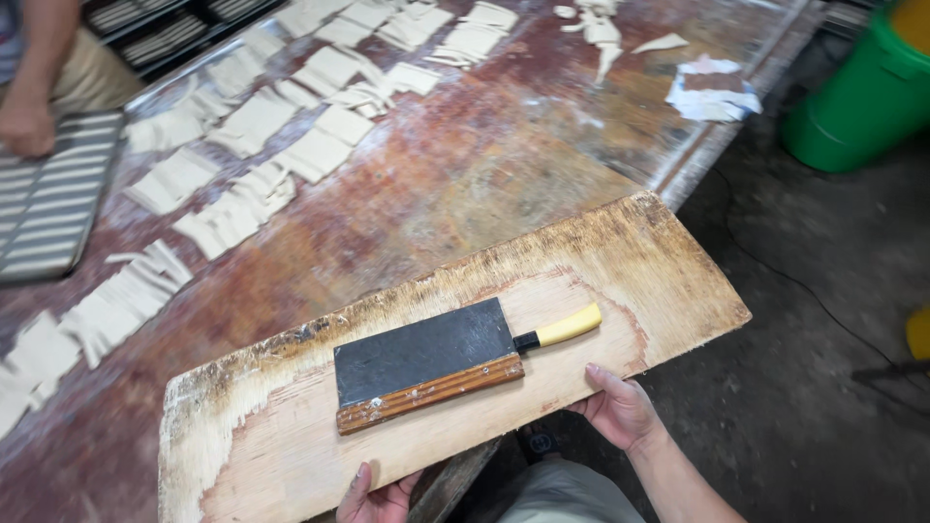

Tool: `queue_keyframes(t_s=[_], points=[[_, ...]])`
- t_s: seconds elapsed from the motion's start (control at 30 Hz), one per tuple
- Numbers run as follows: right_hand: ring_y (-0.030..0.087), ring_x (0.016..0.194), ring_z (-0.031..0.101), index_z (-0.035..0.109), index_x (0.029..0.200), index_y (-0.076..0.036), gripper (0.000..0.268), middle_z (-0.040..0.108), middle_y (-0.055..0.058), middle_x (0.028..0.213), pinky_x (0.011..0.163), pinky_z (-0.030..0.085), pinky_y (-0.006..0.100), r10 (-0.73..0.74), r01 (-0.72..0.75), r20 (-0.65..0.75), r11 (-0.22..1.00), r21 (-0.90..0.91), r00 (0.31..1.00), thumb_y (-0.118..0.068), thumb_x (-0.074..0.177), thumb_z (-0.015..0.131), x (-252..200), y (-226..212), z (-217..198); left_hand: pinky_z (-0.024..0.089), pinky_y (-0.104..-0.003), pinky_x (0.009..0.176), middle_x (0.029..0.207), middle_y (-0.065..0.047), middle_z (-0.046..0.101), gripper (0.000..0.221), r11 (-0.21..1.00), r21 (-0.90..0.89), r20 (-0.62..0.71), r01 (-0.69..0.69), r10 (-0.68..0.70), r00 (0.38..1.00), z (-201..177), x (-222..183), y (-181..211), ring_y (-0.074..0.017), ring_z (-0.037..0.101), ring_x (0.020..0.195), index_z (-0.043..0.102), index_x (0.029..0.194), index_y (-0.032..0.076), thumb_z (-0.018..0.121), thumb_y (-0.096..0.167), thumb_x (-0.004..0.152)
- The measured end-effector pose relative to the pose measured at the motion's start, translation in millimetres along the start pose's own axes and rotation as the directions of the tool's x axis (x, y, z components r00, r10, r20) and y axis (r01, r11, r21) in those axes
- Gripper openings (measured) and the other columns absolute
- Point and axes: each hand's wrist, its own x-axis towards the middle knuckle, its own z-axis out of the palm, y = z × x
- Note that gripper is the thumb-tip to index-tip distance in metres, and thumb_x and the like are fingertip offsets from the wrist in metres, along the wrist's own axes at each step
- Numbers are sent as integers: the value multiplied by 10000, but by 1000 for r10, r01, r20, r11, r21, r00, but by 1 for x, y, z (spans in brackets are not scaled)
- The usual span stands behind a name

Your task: The person cuts strips of dough using a knife and a scraper, gathers the dough pieces, and then kneads a large mass of dough in a metal bowl by hand.

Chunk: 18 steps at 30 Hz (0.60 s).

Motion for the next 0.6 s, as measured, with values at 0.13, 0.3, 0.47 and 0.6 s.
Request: queue_keyframes(t_s=[0.13,0.3,0.47,0.6], points=[[395,1069,693,574,1377,81,483,697,262,1259,802,604,532,-61,64,-52,996,59,997,-133,945,597,-16,1,-38,547,-736,870,1495,-76,591,754,997,-71,388,31,-1,921,-35,48,-27,-368,552,1338,458,1539,259,727,151,842],[398,1135,672,548,1408,58,503,676,261,1300,864,592,542,-146,155,-77,979,130,986,-150,952,592,-32,-20,-75,538,-737,903,1460,-152,608,677,985,-43,526,168,-120,842,0,60,-56,-418,560,1318,472,1510,183,710,101,883],[401,1125,681,532,1414,64,502,672,264,1308,831,616,517,-253,262,-73,952,161,965,-171,973,580,-40,-72,-110,519,-663,920,1463,-132,589,617,970,131,407,206,-242,881,69,67,-104,-407,560,1316,466,1512,156,570,141,903],[390,1111,692,509,1454,17,527,676,236,1315,801,637,489,-344,349,-60,921,174,937,-174,970,594,-35,-130,-137,515,-658,938,1421,-130,621,568,962,142,404,235,-273,873,141,69,-156,-395,580,1298,527,1473,133,570,146,907]])
